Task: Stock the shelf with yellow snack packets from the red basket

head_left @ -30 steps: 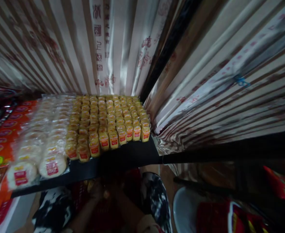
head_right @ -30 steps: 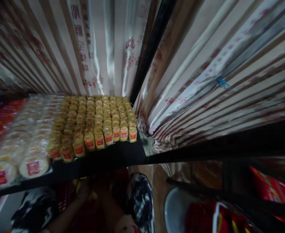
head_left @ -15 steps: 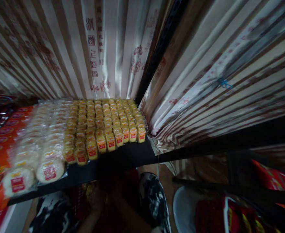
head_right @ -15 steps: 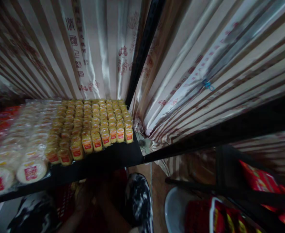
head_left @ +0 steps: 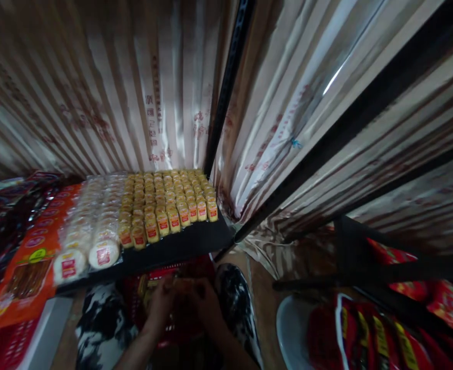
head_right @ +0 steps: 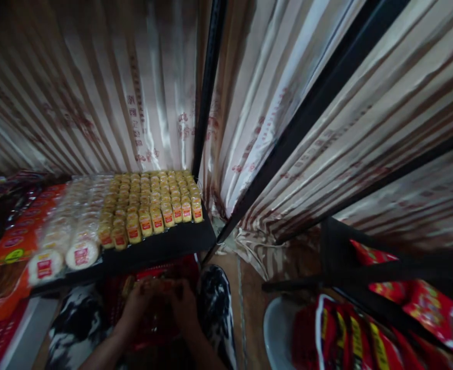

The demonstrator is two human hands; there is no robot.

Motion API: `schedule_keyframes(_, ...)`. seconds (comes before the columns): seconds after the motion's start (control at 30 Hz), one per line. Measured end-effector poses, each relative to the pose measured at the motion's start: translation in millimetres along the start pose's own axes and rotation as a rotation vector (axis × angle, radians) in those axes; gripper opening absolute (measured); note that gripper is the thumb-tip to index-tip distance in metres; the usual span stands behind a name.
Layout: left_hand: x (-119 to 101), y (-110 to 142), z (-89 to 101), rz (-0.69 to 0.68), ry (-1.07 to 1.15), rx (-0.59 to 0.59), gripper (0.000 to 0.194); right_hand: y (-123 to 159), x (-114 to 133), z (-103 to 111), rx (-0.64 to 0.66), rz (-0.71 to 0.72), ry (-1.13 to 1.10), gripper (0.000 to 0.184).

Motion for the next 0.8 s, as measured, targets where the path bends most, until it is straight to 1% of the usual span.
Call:
schedule_keyframes(0.07,-22.2,10.4,-2.4,-0.045,0.078,-0.004,0.041,3.5,8.3,7.8,-0.012,0.034,-0.023,0.009)
schedule_keyframes(0.13,-47.5,18.1,-6.3,-0.104,0.161,0.019,0.05,4.2,18.7,13.9,-0.029,0.071,-0.067,0.011)
schedule_keyframes(0.17,-58.7,20.7,-8.9,-0.108,0.202,0.041,0.055,3.5,24.1,16.9,-0.045,0.091,-0.102,0.012)
schedule_keyframes(0.27,-85.7,24.9,-19.8,-0.091,0.301,0.174,0.062,-1.9,36.3,24.6,-0.099,0.12,-0.215,0.017)
schedule_keyframes(0.37,-103.3,26.6,-27.1,-0.097,0.316,0.252,0.064,-9.0,41.6,29.4,-0.111,0.117,-0.274,0.02)
schedule_keyframes(0.5,-115.9,21.9,-31.7,-0.127,0.294,0.236,0.063,-15.4,45.7,33.9,-0.072,0.152,-0.27,0.02)
schedule_keyframes(0.57,-118.9,14.9,-32.5,-0.145,0.253,0.201,0.057,-17.4,48.4,36.1,-0.041,0.188,-0.219,0.017)
schedule_keyframes(0.63,-121.9,5.4,-32.2,-0.181,0.187,0.162,0.047,-19.5,52.2,40.0,-0.046,0.236,-0.091,0.014)
schedule_keyframes(0.73,-131.0,-9.8,-32.1,-0.291,0.008,0.124,0.032,-24.0,60.4,50.1,-0.18,0.304,0.173,0.017)
schedule_keyframes(0.8,-141.4,-17.7,-34.8,-0.388,-0.141,0.107,0.027,-29.3,67.8,54.4,-0.259,0.35,0.267,0.023)
Point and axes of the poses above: each hand's wrist, its own y-axis away from the middle knuckle, its own z-axis out of the back of the hand, x = y × z, the point moved 5 cm from there along -y, towards the middle knuckle, and after that the axes turned 10 degrees about y, right-handed, at the moved point
